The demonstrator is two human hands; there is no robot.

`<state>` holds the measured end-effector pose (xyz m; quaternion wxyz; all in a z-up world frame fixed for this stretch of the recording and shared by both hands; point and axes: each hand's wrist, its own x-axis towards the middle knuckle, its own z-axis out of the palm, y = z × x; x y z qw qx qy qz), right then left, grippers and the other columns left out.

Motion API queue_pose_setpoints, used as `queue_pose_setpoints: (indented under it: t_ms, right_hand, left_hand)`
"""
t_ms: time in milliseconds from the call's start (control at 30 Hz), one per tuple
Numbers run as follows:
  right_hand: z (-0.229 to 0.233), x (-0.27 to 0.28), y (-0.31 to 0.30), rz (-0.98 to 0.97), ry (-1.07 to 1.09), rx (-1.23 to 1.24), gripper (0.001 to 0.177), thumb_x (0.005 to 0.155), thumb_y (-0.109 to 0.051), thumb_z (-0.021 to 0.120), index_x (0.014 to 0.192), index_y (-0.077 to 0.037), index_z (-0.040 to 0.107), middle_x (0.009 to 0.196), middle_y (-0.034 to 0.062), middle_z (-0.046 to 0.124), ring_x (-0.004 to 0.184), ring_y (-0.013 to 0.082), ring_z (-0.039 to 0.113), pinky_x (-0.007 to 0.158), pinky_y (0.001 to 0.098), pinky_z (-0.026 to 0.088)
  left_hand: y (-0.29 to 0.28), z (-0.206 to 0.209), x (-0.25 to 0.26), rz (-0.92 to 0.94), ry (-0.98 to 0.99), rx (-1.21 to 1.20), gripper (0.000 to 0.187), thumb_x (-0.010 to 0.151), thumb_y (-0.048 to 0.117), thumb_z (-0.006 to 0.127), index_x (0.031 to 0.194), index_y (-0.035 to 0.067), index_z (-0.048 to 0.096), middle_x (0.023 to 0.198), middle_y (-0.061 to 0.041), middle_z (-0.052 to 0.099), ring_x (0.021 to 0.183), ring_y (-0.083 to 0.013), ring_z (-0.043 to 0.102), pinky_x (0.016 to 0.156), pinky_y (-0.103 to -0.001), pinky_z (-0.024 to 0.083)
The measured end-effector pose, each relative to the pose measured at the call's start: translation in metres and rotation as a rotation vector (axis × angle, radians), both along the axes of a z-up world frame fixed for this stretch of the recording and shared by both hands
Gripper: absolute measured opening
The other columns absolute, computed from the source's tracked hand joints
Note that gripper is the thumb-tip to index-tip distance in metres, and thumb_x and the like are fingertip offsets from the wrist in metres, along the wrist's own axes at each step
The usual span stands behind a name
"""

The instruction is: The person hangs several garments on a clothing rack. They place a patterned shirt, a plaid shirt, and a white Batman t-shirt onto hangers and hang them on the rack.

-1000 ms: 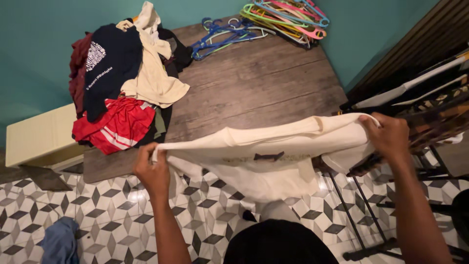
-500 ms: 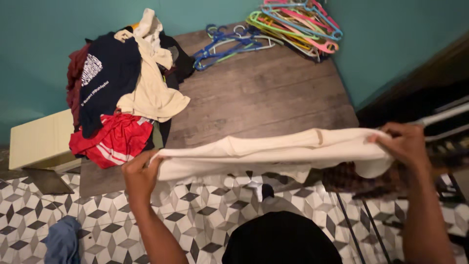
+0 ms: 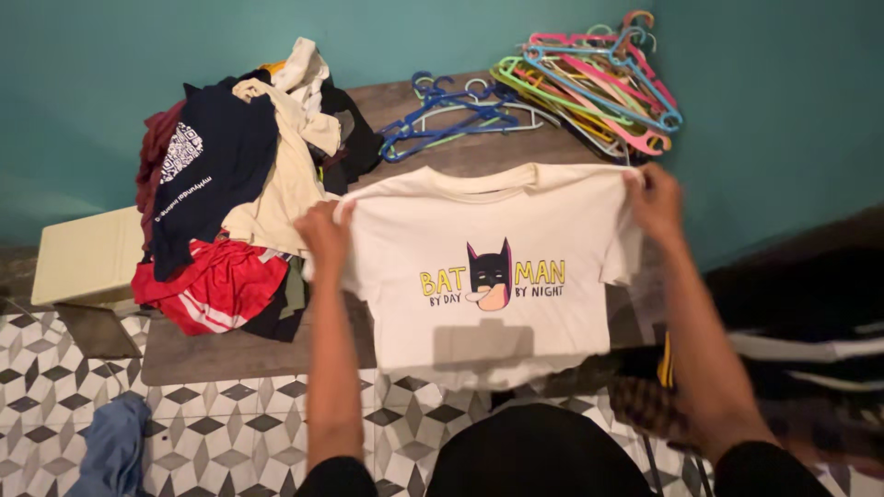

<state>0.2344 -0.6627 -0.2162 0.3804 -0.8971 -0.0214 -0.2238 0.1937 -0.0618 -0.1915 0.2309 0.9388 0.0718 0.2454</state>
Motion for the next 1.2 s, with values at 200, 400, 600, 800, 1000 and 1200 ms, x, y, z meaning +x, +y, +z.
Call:
queue_pose_setpoints:
  t_ms: [200, 400, 600, 800, 1000, 1200]
  right_hand:
    - [-0.12, -0.017, 0.044, -0.147, 0.066, -0.497, 0.06, 0.082, -0.038, 0.079, 0.131, -0.008, 0.063, 0.131, 0.0189, 0.061, 0.126, 0.0403, 0.052, 0.107, 0.0604, 0.038]
    - [-0.146, -0.09, 0.008, -0.404, 0.425, -0.369, 0.081, 0.074, -0.05, 0.084, 0.137, -0.006, 0.061, 0.141, 0.0286, 0.051, 0.132, 0.0503, 0.043, 0.102, 0.0626, 0.038]
    - [-0.138, -0.073, -0.025, -0.275, 0.534, 0.206, 0.041, 0.088, -0.031, 0.079, 0.112, 0.0, 0.07, 0.106, 0.0183, 0.072, 0.093, 0.0288, 0.066, 0.076, 0.0424, 0.053]
    - [-0.119, -0.053, -0.064, -0.507, 0.222, 0.254, 0.051, 0.074, -0.01, 0.084, 0.116, -0.003, 0.057, 0.103, 0.012, 0.061, 0.091, 0.0281, 0.058, 0.078, 0.0471, 0.047]
    - [-0.13, -0.095, -0.008, -0.383, 0.02, -0.31, 0.037, 0.093, -0.01, 0.075, 0.127, -0.004, 0.062, 0.129, 0.0249, 0.057, 0.13, 0.0424, 0.049, 0.111, 0.0566, 0.037]
    - [-0.152, -0.134, 0.094, -0.077, 0.401, -0.349, 0.065, 0.093, -0.039, 0.066, 0.147, -0.007, 0.05, 0.162, 0.0294, 0.028, 0.15, 0.0448, 0.023, 0.114, 0.0705, 0.017]
  left_hand:
    - [-0.082, -0.156, -0.043, 0.054, 0.123, 0.176, 0.057, 0.084, 0.034, 0.079, 0.133, 0.008, 0.064, 0.149, -0.023, 0.044, 0.143, -0.0395, 0.036, 0.113, -0.068, 0.022]
    - [-0.09, -0.196, -0.173, 0.259, 0.237, 0.073, 0.071, 0.089, 0.047, 0.069, 0.146, 0.008, 0.053, 0.158, -0.026, 0.035, 0.148, -0.0436, 0.027, 0.115, -0.071, 0.019]
    - [-0.054, -0.204, -0.207, 0.308, 0.411, 0.028, 0.06, 0.097, 0.05, 0.057, 0.149, 0.021, 0.054, 0.162, -0.009, 0.041, 0.155, -0.0313, 0.03, 0.117, -0.074, 0.015]
    - [-0.07, -0.21, -0.194, 0.396, 0.291, -0.006, 0.056, 0.094, 0.036, 0.062, 0.145, 0.014, 0.057, 0.16, -0.017, 0.041, 0.151, -0.0397, 0.032, 0.113, -0.076, 0.014]
    - [-0.088, -0.189, -0.163, 0.363, 0.137, -0.154, 0.055, 0.091, 0.019, 0.066, 0.142, 0.004, 0.056, 0.156, -0.025, 0.042, 0.145, -0.0432, 0.038, 0.12, -0.059, 0.029]
    - [-0.073, -0.188, -0.102, -0.084, 0.24, 0.002, 0.047, 0.097, 0.029, 0.066, 0.14, 0.011, 0.062, 0.154, -0.019, 0.046, 0.148, -0.0375, 0.038, 0.116, -0.062, 0.031]
